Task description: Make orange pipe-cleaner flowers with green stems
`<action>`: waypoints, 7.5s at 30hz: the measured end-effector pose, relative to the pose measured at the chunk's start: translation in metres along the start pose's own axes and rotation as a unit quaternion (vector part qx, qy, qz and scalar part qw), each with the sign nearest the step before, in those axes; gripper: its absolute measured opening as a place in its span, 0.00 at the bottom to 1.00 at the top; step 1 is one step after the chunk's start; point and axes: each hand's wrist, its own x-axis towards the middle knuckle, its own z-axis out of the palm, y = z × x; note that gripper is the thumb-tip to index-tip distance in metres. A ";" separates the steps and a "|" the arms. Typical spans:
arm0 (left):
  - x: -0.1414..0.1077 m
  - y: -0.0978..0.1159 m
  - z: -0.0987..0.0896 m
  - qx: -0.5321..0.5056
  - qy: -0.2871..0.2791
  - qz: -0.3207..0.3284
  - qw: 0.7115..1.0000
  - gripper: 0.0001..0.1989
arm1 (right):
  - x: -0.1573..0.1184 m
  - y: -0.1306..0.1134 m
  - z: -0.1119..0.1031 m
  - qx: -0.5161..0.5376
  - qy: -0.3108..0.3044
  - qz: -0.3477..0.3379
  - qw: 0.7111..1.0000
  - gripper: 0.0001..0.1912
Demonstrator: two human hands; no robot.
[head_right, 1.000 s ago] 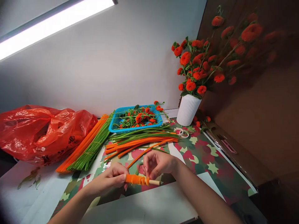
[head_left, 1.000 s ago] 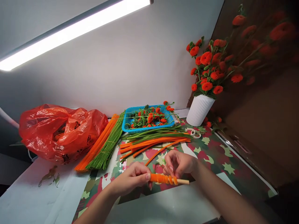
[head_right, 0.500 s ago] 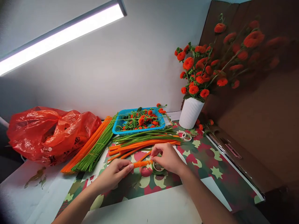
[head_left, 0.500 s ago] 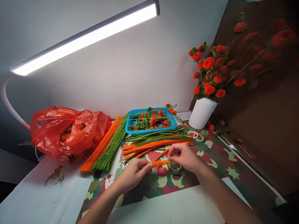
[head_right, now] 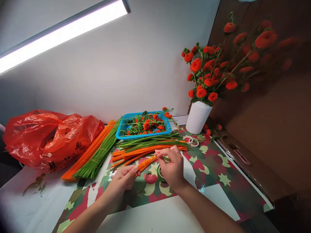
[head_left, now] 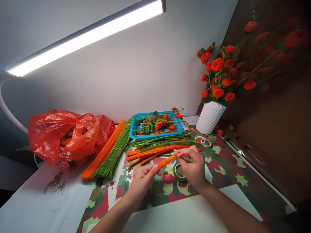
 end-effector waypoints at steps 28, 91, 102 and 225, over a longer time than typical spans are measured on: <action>-0.001 -0.002 0.002 -0.015 0.003 -0.004 1.000 0.27 | 0.016 0.019 -0.005 0.357 -0.180 0.273 0.875 0.21; -0.007 0.005 -0.005 -0.126 -0.143 -0.053 0.980 0.20 | -0.001 0.008 0.000 0.325 -0.280 0.280 0.859 0.14; -0.008 0.008 -0.006 0.171 -0.054 0.093 0.979 0.21 | 0.007 0.003 -0.004 0.309 -0.295 0.261 0.866 0.13; 0.003 -0.015 0.007 -0.149 -0.119 -0.039 0.981 0.20 | 0.007 0.010 -0.001 0.336 -0.375 0.292 0.813 0.14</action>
